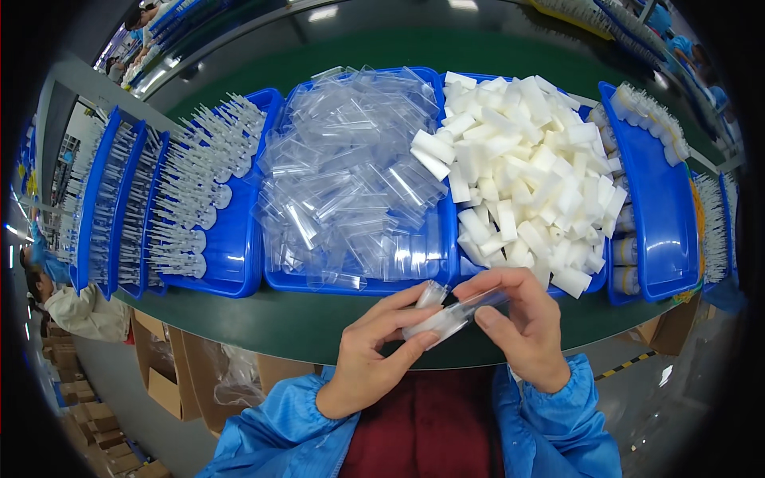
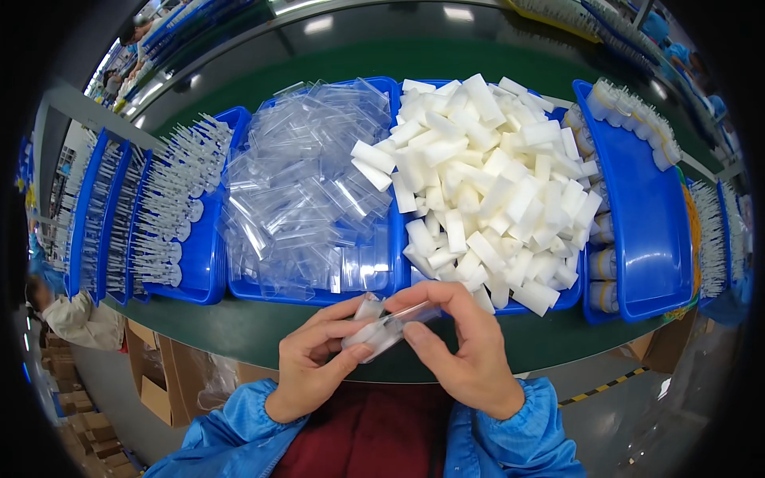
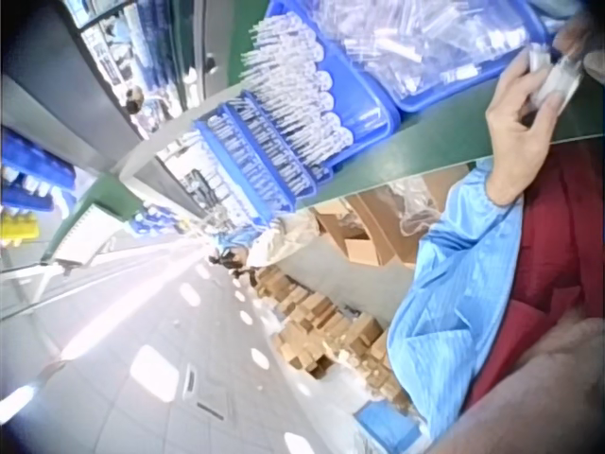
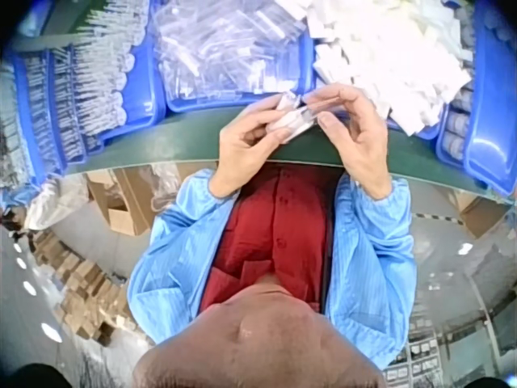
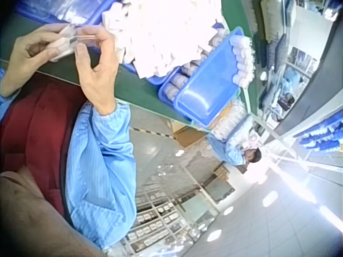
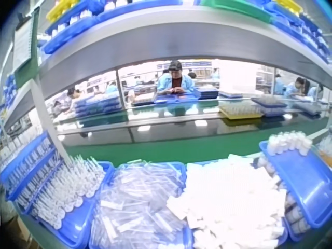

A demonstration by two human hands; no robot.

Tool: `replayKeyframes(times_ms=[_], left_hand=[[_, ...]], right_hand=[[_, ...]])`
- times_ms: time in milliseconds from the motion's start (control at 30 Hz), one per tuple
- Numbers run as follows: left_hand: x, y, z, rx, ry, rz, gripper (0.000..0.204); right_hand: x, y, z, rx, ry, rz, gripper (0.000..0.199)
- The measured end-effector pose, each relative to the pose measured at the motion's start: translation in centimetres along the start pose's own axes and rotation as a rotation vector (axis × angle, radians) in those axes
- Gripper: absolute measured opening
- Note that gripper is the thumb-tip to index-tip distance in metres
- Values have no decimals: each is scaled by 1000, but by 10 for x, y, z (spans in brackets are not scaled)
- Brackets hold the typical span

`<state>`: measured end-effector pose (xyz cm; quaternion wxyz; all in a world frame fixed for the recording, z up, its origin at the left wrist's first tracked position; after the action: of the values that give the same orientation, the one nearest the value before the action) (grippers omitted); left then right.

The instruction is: Assemble small plastic tubes by inserting foam pieces and securing bundles with rubber bands.

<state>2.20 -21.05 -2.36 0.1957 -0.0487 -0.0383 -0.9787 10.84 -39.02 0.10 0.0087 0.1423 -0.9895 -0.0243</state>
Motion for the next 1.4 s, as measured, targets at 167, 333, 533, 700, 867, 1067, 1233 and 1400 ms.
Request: replayKeyframes(times_ms=[167,333,533,700,867,1067,1233,1400], left_hand=[[2,-1,-1,-27,61,15,28],[-1,-3,1,-72,172,31,26],[1,3,6,-196,263,79,24],[6,3,13,-291,311,12,26],[5,1,8,-247,215,52,28],[5,3,18,-313,259,41,31],[9,-1,7,-261,287,64,37],[4,0,18,-250,275,-12,47]], right_hand=[[4,3,3,4,-41,20,29],[12,7,-2,184,-326,22,32],[12,9,-7,323,-426,9,34],[4,6,-9,126,44,-78,33],[-6,3,-12,71,187,-183,31],[6,9,-11,274,-181,-15,34],[1,17,-15,185,-145,-106,45],[1,22,-36,569,-520,28,65]])
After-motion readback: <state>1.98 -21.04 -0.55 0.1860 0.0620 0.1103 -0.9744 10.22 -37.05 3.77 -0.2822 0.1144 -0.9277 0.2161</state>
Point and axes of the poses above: each hand's wrist, its own x-axis away from the middle knuckle, its own y-axis out of the palm, z = x × y, the point moved 3 cm from there along -x, towards the middle knuckle, and after that the axes turned 15 degrees about z, right-handed, at the moved point
